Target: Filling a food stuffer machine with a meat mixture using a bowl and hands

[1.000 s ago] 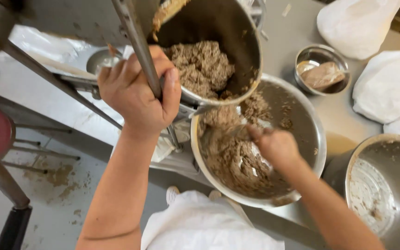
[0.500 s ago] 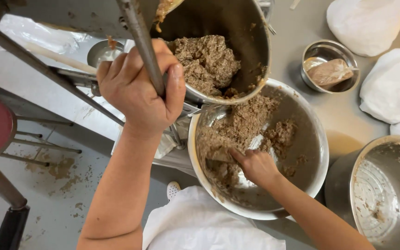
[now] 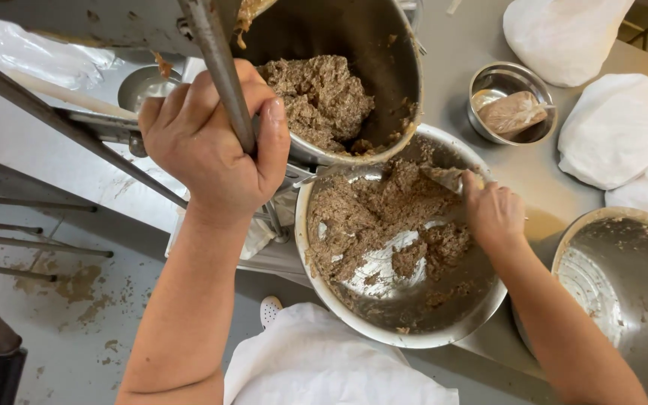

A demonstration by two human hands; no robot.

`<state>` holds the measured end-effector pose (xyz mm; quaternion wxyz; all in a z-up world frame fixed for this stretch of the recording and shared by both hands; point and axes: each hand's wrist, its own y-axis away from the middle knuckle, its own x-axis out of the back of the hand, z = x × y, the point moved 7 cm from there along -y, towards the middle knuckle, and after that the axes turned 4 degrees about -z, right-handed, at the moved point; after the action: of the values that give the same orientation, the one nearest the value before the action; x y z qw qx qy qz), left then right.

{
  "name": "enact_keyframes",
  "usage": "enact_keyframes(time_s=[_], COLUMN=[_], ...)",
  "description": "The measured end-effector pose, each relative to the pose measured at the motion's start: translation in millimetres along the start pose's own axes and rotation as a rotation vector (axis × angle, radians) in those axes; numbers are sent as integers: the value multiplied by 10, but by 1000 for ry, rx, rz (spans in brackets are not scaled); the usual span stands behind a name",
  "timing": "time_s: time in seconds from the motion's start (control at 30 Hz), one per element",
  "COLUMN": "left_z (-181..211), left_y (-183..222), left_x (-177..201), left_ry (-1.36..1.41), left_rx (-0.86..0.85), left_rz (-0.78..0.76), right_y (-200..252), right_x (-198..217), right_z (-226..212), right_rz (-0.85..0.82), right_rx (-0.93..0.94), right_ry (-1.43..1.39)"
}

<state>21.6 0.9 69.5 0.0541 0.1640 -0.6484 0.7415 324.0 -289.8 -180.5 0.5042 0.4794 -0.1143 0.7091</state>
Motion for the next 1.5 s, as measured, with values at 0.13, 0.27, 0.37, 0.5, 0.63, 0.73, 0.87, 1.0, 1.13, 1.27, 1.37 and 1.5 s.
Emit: enact_keyframes(time_s=[0.13,0.27,0.37,0.5,0.63,0.73,0.87,1.0,1.13,1.27,1.37,1.5], left_z=[-1,4,24,40,60,51,29,6,16,18,-14,19], left_y=[-11,9,-16,-12,-37,-32,-20,-10,-9,-14,6,-34], left_x=[-18,-29,-39,-51,-51,-44,-60,-66,-77,-128,-93,-106], left_ry=[0,18,15,-22,-13,-3,-48,0,12,-8,-28,19], left_rx=[-28,-45,-29,8,-3,3,7,9,4,-15,-14,-9], left_rz=[2,30,10,-44,-32,-52,-51,-36,-43,-20,24,22], right_y=[-147,-363,-288,346,856,857,766,399,343,207,-30,-130], right_x=[-386,-1114,-1046,-271,-236,4,541,139,-400,-1016,-1294,-1246], right_z=[-61,-114,-334,-847,-1397,-1278,-696,-99,133,-33,-15,-510], right_rz=[-152,-96,27,-44,520,317,365,-44,-226,-290,-117,-229], right_rx=[-31,42,97,185,570,589,402,134,115,183,135,60], right_ry=[-382,-511,-692,-566,-234,-173,-134,81,385,241,-141,-740])
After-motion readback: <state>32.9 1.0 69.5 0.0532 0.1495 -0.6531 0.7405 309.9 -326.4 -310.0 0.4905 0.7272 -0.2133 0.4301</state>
